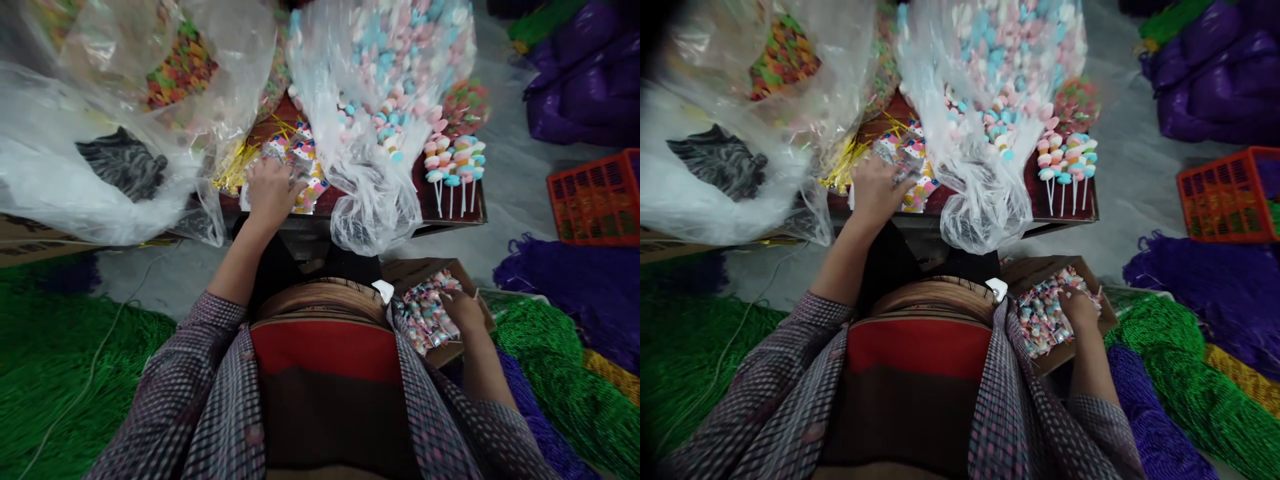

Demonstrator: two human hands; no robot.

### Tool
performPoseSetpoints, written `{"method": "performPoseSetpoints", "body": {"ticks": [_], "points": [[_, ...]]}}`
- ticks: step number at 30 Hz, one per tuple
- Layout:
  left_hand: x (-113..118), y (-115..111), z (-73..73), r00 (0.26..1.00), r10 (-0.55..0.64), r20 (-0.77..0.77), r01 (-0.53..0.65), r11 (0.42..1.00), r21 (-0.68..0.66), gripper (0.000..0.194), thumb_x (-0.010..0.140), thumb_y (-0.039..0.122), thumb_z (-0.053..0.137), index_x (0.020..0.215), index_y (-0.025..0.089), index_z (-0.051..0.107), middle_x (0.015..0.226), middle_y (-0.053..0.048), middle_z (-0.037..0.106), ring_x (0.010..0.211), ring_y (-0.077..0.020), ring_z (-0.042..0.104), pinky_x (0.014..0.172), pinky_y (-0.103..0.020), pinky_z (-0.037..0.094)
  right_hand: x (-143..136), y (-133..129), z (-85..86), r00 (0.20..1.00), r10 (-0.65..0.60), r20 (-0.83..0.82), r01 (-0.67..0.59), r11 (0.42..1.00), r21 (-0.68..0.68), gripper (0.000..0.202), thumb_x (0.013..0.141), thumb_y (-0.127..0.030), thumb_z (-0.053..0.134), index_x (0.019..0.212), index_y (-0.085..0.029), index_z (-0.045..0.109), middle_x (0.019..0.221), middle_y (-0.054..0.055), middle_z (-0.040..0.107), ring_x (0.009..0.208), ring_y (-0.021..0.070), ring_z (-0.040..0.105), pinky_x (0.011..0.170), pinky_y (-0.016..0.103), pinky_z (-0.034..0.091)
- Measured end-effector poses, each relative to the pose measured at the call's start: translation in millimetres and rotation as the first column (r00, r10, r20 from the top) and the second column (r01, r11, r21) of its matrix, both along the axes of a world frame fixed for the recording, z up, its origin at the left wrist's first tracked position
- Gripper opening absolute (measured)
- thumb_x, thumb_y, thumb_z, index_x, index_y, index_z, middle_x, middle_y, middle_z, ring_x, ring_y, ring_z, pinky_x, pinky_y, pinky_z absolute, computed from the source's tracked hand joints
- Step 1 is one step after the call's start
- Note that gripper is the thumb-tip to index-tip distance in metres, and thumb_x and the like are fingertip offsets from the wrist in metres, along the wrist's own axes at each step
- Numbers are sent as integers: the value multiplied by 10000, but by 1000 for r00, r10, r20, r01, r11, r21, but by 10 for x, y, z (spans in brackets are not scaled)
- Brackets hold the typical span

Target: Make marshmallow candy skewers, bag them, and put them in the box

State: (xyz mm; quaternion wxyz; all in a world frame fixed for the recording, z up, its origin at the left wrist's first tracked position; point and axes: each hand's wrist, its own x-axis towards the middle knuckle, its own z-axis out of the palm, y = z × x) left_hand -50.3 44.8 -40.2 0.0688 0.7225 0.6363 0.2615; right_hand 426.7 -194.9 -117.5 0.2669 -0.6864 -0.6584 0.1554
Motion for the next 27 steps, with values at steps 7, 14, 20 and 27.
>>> {"method": "performPoseSetpoints", "body": {"ticks": [7,14,20,27], "points": [[85,141,-174,1000,-7,26,8,999,-36,185,917,393,645,932,224,718,1108,-153,738,1178,-370,588,1037,-575,410,-293,428,194,974,-227,-15,226,973,-48,296,838,-516,594,852,-252,728,954,112,785,951,298,740,978,517,588],[11,426,-326,993,12,119,-21,997,75,234,912,441,623,848,237,717,959,-142,737,1050,-331,609,994,-538,426,-1116,881,860,992,30,-126,-13,992,128,244,955,-429,600,985,-262,775,1121,94,812,1081,265,769,1047,504,599],[80,819,-296,996,43,80,-43,999,-9,249,866,418,690,1026,233,735,1160,-162,705,1205,-388,559,1041,-561,393,-1442,911,989,983,114,-145,-87,979,183,186,962,-341,612,993,-266,780,1090,88,825,1043,259,789,990,484,635],[133,861,-225,997,70,36,-67,996,-66,126,874,238,634,946,242,739,1127,-139,717,1182,-380,578,1043,-580,390,-1445,786,939,976,63,-206,-39,992,117,194,955,-348,619,983,-259,788,1070,97,827,1010,263,793,973,499,635]]}}
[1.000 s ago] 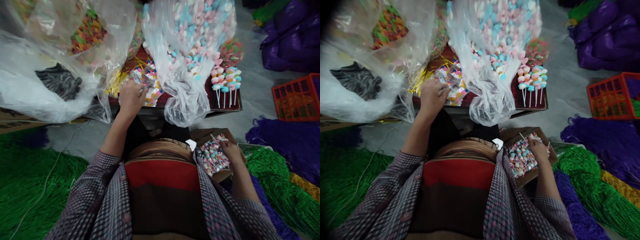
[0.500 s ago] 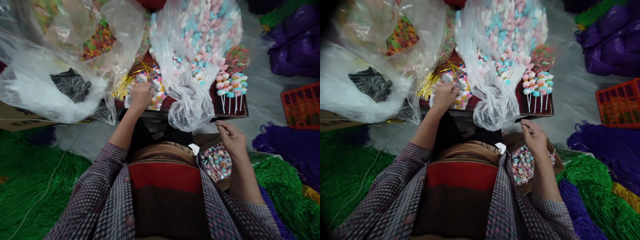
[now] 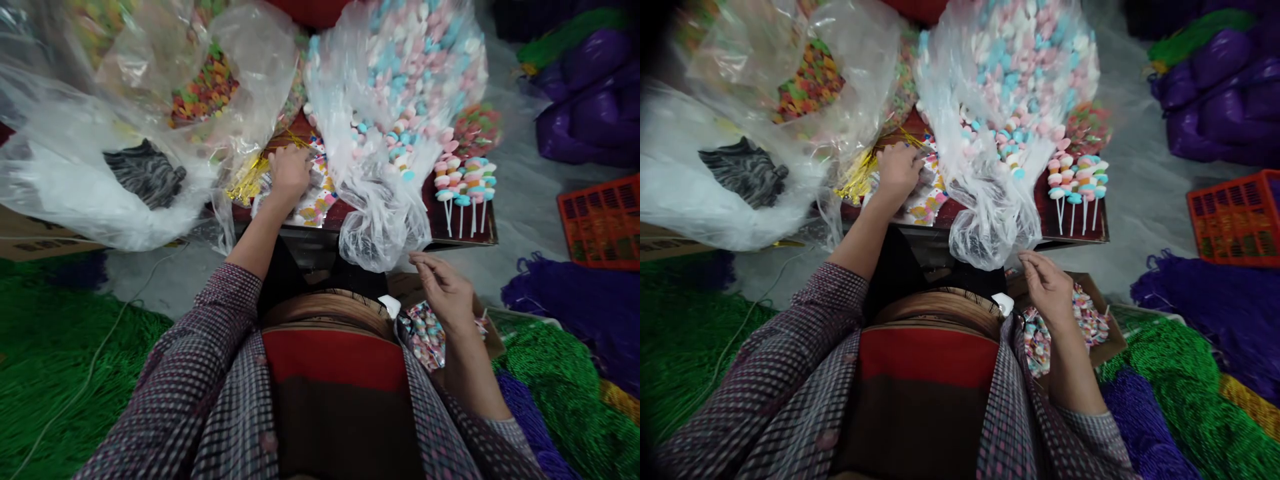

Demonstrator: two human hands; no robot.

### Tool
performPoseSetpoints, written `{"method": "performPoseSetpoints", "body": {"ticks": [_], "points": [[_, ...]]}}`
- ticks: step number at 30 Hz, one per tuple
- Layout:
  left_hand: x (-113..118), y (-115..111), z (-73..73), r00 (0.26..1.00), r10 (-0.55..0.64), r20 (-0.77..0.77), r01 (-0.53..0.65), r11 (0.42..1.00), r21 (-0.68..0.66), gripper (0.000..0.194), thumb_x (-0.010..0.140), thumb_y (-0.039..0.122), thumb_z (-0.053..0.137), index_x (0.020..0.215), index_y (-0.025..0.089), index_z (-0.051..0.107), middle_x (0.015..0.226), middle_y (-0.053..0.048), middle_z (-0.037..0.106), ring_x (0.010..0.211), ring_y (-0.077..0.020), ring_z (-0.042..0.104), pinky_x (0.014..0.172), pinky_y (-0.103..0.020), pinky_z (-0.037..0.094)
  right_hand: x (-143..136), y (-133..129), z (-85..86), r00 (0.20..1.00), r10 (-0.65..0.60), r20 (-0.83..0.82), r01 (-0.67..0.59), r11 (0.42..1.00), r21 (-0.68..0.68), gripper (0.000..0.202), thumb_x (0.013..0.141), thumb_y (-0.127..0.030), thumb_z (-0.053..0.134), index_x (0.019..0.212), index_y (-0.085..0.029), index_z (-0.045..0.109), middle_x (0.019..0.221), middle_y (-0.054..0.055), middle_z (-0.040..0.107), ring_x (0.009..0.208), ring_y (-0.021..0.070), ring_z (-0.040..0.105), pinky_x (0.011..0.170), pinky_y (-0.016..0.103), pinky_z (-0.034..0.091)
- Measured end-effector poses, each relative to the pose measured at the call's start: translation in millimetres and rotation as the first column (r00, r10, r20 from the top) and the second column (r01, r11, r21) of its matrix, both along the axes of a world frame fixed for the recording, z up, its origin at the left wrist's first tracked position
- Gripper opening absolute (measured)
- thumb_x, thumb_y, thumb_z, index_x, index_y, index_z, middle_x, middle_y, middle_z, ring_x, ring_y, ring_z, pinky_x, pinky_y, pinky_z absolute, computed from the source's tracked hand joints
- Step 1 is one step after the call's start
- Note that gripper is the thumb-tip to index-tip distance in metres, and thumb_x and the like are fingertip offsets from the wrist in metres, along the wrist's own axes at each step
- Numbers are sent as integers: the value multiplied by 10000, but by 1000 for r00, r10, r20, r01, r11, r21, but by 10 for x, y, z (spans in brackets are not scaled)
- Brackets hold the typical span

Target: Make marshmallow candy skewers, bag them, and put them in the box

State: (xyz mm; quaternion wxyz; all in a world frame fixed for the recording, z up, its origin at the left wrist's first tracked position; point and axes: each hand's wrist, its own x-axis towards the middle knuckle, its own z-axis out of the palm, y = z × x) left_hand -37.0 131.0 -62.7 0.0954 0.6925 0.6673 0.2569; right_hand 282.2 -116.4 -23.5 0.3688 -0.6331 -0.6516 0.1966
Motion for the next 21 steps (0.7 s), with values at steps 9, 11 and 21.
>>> {"method": "performPoseSetpoints", "body": {"ticks": [9,11,21], "points": [[-20,-746,643,866,-384,319,350,923,163,284,984,480,567,963,236,709,933,-57,742,952,-217,663,899,-350,483,-670,615,348,928,-11,-372,-4,999,-39,284,942,-490,668,1050,-249,774,972,56,815,869,205,777,841,410,640],[77,-947,770,816,-470,337,446,882,150,270,976,456,585,940,221,712,903,-47,740,902,-192,657,870,-322,491,-886,876,368,925,41,-378,-38,999,17,353,889,-534,727,1092,-247,752,1037,51,800,917,192,751,850,383,622],[57,-1319,672,568,-239,788,489,867,-89,378,818,580,708,820,204,665,752,4,645,714,-134,541,692,-278,444,-1097,1176,165,894,131,-428,-124,991,44,169,929,-379,688,869,-222,671,736,-46,593,646,109,537,624,262,494]]}}
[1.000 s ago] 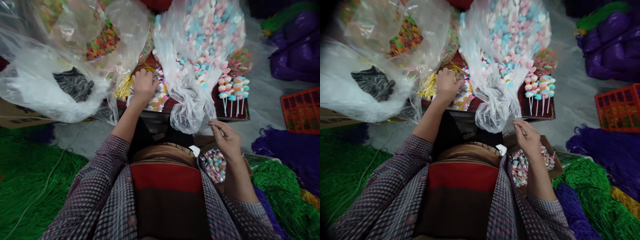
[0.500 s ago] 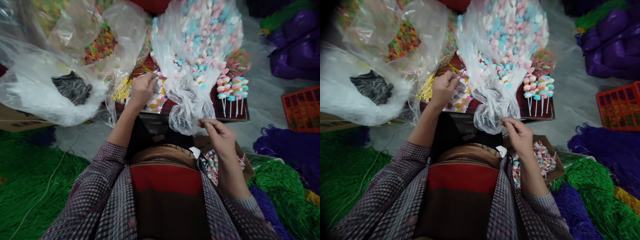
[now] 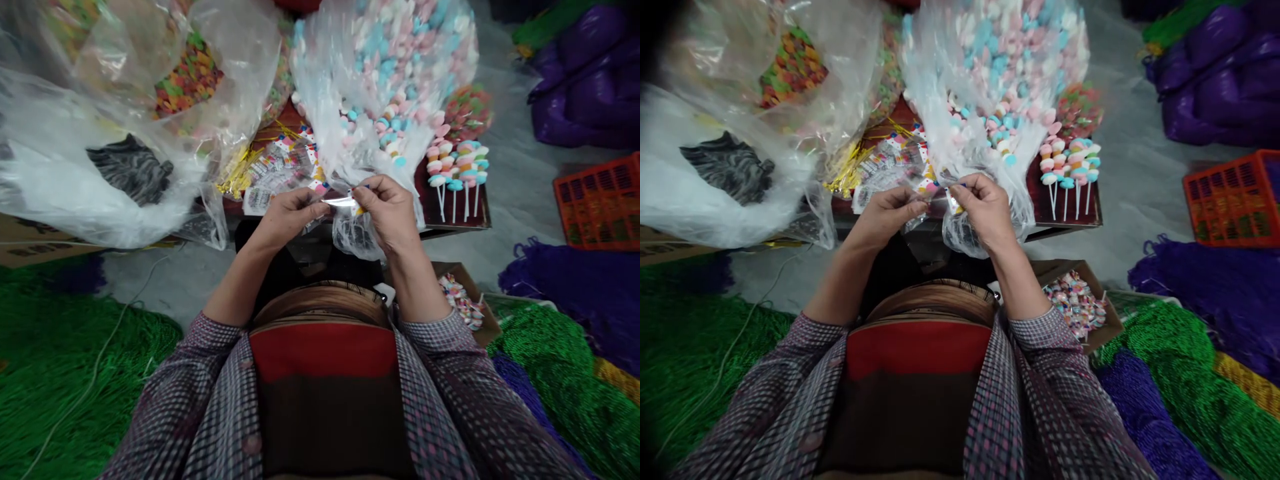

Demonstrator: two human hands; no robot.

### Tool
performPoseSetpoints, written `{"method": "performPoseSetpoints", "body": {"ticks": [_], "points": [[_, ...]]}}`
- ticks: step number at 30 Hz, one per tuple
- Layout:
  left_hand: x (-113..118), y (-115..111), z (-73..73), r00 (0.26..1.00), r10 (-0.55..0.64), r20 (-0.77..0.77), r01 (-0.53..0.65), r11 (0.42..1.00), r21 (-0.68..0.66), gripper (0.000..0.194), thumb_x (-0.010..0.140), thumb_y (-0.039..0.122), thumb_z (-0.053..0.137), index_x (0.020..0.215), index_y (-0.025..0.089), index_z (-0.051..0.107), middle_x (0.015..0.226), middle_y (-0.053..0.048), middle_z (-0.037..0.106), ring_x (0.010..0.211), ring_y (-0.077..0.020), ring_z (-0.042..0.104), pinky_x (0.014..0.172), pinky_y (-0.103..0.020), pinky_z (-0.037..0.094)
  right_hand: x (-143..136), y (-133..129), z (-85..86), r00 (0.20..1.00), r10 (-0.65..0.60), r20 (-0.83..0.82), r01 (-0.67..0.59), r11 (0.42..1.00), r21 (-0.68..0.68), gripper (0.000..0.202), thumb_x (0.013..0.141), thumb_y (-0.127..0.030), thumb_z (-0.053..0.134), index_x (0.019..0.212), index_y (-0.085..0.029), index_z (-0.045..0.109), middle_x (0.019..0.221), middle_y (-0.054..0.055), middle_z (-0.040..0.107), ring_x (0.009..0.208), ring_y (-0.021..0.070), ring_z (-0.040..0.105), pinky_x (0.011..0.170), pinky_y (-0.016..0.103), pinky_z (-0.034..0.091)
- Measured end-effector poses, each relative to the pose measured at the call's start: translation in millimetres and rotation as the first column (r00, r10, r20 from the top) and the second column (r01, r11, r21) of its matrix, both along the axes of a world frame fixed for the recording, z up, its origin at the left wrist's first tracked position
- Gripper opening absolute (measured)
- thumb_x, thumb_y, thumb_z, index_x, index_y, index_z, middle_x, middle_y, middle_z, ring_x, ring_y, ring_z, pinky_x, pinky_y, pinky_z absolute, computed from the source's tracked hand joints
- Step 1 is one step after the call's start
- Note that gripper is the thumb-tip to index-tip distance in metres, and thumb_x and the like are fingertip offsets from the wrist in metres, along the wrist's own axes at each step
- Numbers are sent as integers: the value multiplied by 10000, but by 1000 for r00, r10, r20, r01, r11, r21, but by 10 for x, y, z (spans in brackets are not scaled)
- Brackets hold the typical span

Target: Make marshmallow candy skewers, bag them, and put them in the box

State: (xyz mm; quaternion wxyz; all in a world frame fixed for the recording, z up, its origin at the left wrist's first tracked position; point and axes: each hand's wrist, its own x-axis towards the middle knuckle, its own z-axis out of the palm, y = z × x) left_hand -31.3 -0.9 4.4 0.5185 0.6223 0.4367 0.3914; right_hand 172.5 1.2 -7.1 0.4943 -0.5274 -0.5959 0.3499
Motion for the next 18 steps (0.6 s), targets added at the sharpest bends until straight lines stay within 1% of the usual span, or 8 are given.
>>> {"method": "performPoseSetpoints", "body": {"ticks": [3,6,9,11,13,15,16,18], "points": [[32,0,6,997,38,61,-38,999,0,469,798,673,700,719,226,582,679,20,556,680,-132,480,653,-278,415,-7,-70,-11,999,-41,20,40,998,53,229,961,-435,640,861,-229,643,737,-42,569,644,111,529,621,262,489],[80,-9,22,998,56,7,-57,996,64,538,849,734,608,662,239,512,620,29,442,645,-137,415,612,-290,366,-55,-126,-17,992,-111,60,107,992,72,394,1015,-562,515,809,-235,592,682,-44,499,622,113,502,605,252,463],[88,-31,29,995,77,-67,-70,993,97,569,920,739,502,648,240,468,598,30,403,615,-137,377,595,-304,324,-74,-153,-22,989,-138,54,136,990,28,537,1017,-670,419,716,-239,531,606,-52,409,561,113,452,565,254,427],[72,-41,39,990,77,-118,-62,990,125,587,935,743,473,636,239,445,580,32,393,594,-134,358,589,-310,304,-57,-158,-9,996,-89,-25,89,996,-11,563,973,-722,467,698,-236,540,600,-55,427,552,109,448,559,255,426],[59,-44,52,987,48,-156,-22,986,164,596,942,743,457,632,235,448,568,32,400,585,-131,367,590,-309,305,-27,-164,23,993,7,-118,-12,999,-38,526,887,-744,603,768,-232,620,658,-52,529,591,105,495,588,255,455],[62,-45,58,983,16,-182,19,982,187,591,953,720,458,632,225,478,580,26,446,596,-126,413,602,-300,329,2,-178,65,981,74,-177,-85,995,-54,495,805,-718,725,864,-228,693,750,-38,634,658,108,557,648,262,492],[72,-45,53,983,0,-186,34,983,181,579,956,701,473,639,218,498,593,21,483,603,-122,442,606,-292,344,12,-188,87,979,72,-191,-85,994,-62,484,785,-697,757,877,-224,712,777,-30,666,683,112,578,673,265,500],[102,-44,26,988,-15,-152,35,991,126,519,950,652,533,686,206,551,618,15,558,605,-114,503,606,-271,383,20,-212,122,982,11,-186,-26,996,-80,453,789,-661,767,819,-211,722,754,-19,683,686,116,583,681,265,492]]}}
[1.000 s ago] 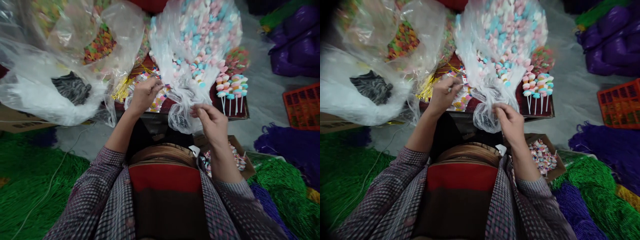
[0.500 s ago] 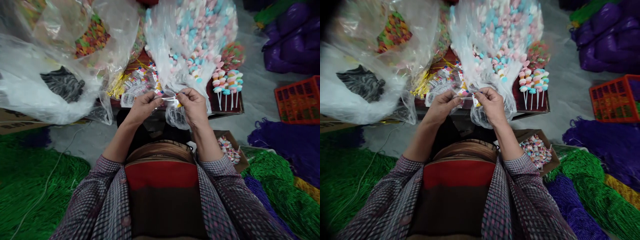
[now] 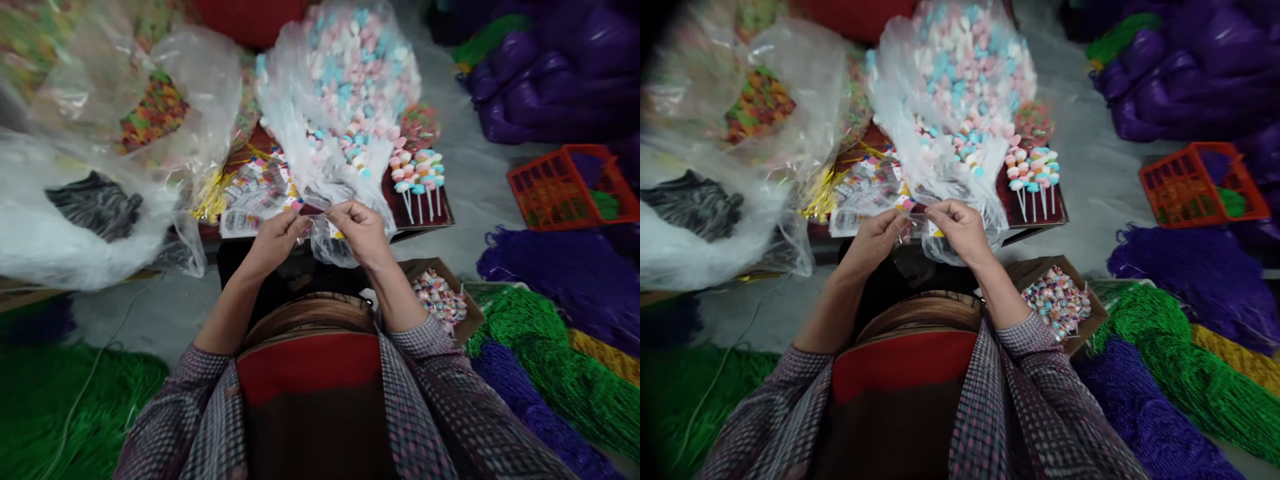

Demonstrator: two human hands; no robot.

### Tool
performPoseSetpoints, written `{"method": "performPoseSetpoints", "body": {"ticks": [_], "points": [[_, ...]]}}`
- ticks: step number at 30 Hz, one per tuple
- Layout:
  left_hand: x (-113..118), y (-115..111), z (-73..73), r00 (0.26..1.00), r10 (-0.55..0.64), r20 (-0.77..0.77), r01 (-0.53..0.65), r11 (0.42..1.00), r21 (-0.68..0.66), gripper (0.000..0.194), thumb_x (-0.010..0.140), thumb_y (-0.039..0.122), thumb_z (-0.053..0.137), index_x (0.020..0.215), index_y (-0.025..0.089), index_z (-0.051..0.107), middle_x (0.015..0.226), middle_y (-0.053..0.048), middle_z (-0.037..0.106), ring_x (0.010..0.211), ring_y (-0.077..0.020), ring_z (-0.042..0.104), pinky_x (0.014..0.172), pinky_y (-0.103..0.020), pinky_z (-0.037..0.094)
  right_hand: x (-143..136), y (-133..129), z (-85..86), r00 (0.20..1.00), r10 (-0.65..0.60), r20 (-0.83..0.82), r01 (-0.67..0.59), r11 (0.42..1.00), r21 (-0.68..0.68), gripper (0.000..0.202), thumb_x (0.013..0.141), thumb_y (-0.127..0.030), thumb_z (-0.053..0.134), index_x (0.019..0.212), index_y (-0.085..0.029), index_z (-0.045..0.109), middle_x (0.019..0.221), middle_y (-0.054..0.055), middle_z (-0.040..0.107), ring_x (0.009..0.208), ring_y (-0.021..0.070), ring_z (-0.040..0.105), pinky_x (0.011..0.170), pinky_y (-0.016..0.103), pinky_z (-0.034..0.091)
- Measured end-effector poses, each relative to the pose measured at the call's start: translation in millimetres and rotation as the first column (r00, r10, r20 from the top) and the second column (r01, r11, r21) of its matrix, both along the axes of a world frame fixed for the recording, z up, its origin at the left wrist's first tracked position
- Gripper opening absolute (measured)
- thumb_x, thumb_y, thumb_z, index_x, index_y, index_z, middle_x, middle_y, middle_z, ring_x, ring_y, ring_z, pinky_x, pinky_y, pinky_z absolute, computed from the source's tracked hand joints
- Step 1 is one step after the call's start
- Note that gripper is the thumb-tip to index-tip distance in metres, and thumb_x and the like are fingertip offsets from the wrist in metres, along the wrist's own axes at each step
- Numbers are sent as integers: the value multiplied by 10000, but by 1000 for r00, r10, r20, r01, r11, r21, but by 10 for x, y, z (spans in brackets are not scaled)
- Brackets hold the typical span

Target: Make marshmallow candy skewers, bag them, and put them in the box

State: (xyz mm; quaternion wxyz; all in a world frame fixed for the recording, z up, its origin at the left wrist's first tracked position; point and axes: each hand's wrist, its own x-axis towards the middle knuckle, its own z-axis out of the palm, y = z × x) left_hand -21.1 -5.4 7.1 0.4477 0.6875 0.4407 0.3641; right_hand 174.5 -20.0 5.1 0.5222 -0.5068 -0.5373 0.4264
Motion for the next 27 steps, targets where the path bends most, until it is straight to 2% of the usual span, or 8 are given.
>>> {"method": "performPoseSetpoints", "body": {"ticks": [3,7,11,16,19,22,24,27], "points": [[61,1,-71,987,-15,159,37,990,-139,402,891,612,658,897,214,600,563,67,555,487,-95,502,526,-236,407,-7,-36,19,991,-97,91,96,995,15,441,830,-632,725,719,-206,691,645,-30,627,618,111,527,627,257,446],[147,-20,-162,982,42,184,-7,983,-182,476,889,656,644,744,212,551,483,75,485,431,-72,429,456,-214,349,-13,-79,-19,965,-173,199,158,984,87,517,869,-674,650,635,-214,614,558,-49,540,559,100,461,613,258,417],[225,-42,-206,979,114,166,-76,972,-224,589,878,743,587,636,215,490,451,73,425,412,-72,396,428,-221,335,30,-86,-63,950,-190,249,175,981,82,631,871,-769,572,563,-222,510,504,-57,459,525,94,402,586,259,377],[266,-33,-175,982,-48,182,97,958,-270,534,792,732,706,775,202,640,506,72,499,411,-64,434,423,-206,327,153,-53,-68,925,-213,315,200,977,72,737,871,-852,460,499,-223,363,483,-61,327,516,84,314,549,261,302],[242,-12,-166,985,8,172,33,972,-233,539,793,715,721,696,190,642,500,59,501,434,-56,445,446,-194,343,331,-15,-54,890,-169,423,167,985,44,716,906,-791,477,492,-217,369,489,-56,321,515,85,323,549,259,293],[191,24,-167,939,222,262,-143,946,-290,606,755,767,721,632,189,586,475,69,462,397,-45,401,413,-192,327,668,70,-11,761,-267,591,297,954,48,548,976,-589,533,587,-204,558,558,-30,500,571,113,471,612,258,381],[162,46,-164,890,323,323,-214,920,-330,622,696,782,761,630,188,587,460,81,440,375,-40,376,393,-191,334,936,148,21,569,-347,746,433,897,88,360,992,-438,564,773,-192,709,762,31,692,749,168,632,743,285,464],[146,58,-171,852,351,388,-223,914,-338,590,682,749,799,653,185,629,441,92,412,367,-38,370,401,-187,379,1237,251,22,330,-215,919,543,840,2,226,961,-333,626,1046,-193,781,1185,139,755,1036,269,719,892,368,525]]}}
